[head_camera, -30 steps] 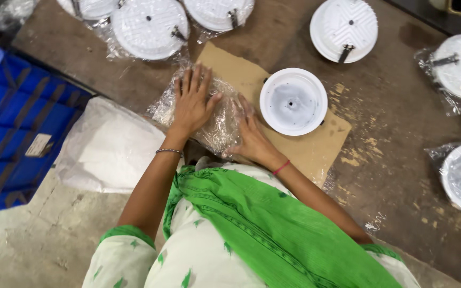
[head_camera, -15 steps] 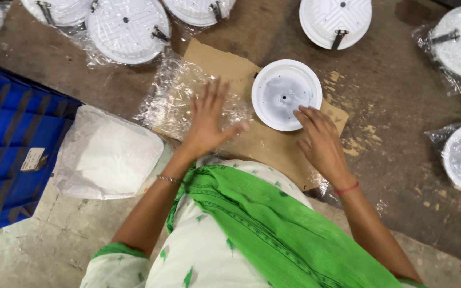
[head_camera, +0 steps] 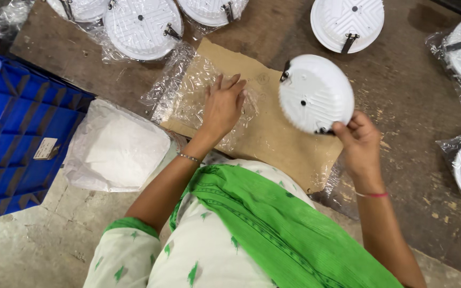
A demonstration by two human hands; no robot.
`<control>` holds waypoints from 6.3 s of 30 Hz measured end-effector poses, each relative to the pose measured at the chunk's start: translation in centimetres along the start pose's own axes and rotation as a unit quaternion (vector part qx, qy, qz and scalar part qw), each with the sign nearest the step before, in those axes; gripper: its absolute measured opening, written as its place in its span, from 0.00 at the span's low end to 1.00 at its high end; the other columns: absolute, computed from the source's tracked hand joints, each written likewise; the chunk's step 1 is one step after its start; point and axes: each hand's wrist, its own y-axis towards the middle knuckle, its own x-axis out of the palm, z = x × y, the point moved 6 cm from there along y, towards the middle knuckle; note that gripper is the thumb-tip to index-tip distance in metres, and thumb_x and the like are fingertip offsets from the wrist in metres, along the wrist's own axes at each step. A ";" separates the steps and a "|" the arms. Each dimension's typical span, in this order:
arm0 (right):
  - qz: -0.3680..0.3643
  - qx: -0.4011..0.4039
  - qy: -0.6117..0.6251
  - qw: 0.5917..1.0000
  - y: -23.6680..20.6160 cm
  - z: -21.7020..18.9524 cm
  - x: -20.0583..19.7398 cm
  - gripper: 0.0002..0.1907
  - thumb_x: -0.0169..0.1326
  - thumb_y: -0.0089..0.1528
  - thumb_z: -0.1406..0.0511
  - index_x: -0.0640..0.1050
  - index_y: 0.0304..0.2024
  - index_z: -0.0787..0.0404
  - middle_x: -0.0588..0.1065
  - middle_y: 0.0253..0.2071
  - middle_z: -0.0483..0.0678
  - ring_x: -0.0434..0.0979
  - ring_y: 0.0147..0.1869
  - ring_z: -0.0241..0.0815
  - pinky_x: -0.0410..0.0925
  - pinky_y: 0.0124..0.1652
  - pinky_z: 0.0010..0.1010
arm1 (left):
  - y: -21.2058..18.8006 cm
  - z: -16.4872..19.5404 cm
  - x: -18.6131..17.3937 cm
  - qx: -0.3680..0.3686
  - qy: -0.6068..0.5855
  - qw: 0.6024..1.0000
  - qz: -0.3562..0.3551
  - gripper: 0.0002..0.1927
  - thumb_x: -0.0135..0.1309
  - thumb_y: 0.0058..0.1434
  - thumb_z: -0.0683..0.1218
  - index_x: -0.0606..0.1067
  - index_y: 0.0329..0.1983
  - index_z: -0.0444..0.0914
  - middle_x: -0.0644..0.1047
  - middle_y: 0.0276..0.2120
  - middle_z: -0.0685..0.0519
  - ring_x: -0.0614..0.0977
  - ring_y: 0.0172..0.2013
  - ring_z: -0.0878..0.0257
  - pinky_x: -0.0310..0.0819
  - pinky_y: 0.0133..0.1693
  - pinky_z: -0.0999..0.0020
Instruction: The person repeatedly picks white circular light fixtures from a blue crate, wraps each one in a clear plastic bag, and places the wrapped units on a table. The process is repeated multiple times throughout the clip.
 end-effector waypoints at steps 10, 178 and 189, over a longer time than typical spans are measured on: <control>-0.103 0.193 0.331 0.918 -4.1 8.2 2.5 0.15 0.52 0.70 0.71 0.76 0.59 0.66 0.81 0.44 0.45 0.79 0.44 0.33 0.73 0.46 0.32 | 1.2 3.6 1.9 0.073 -0.043 0.996 0.016 0.21 0.45 0.70 0.43 0.71 0.59 0.23 0.71 0.62 0.30 0.69 0.66 0.37 0.59 0.67 0.48; -0.316 -0.190 -0.323 0.872 2.4 -6.5 11.7 0.10 0.56 0.61 0.65 0.78 0.40 0.67 0.76 0.31 0.63 0.78 0.34 0.62 0.69 0.34 0.45 | -2.0 8.8 -6.5 0.055 -0.264 0.955 -0.122 0.10 0.63 0.58 0.39 0.76 0.42 0.36 0.82 0.33 0.51 0.86 0.33 0.61 0.81 0.38 0.66; -0.318 -0.178 -0.281 0.888 2.2 -7.7 11.5 0.12 0.55 0.62 0.65 0.78 0.46 0.65 0.78 0.32 0.61 0.80 0.33 0.58 0.71 0.34 0.41 | 1.2 7.8 -5.2 0.072 -0.230 0.939 -0.245 0.15 0.68 0.50 0.39 0.78 0.39 0.37 0.83 0.29 0.51 0.84 0.30 0.63 0.77 0.34 0.68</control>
